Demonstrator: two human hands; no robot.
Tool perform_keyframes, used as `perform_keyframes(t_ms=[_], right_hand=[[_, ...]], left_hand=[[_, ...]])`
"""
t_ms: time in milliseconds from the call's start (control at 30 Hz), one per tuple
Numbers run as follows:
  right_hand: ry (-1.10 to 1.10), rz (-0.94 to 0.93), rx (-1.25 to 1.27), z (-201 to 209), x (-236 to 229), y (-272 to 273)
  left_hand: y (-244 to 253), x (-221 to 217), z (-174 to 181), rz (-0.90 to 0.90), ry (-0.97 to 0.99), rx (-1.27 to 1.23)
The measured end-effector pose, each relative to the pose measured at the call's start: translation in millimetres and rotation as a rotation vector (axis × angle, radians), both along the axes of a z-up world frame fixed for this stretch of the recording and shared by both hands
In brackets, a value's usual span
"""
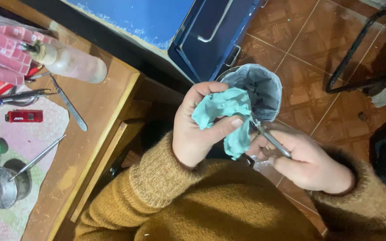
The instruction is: The person retrieves a light blue clay-like object from a plastic bag and uses scissors to cut and shape it over a trash bin. The person opens a drawer to retrieve the scissors and continues cutting the material into smaller pieces.
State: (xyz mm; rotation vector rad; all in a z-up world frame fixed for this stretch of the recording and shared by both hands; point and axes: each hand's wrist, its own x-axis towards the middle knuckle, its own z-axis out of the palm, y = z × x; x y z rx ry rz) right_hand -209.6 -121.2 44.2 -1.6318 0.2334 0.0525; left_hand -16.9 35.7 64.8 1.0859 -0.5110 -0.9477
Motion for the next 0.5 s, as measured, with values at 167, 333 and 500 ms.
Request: perform_keyframes(t_ms=[167, 333, 500], right_hand=[[0.075, 0.091, 0.213, -5.1, -4.3, -10.6], [0.014, 0.140, 0.080, -7.1, -3.0, -15.0], [-0.019, 0.155, 0.018, -12.0, -5.5, -14.8]], left_hand=[[5.1, -5.3, 3.8, -0.004, -0.042, -0.042], [8.3, -7.4, 11.4, -0.024, -0.015, -0.050], [10.5, -8.2, 8.9, -0.038, 0.012, -0.072]])
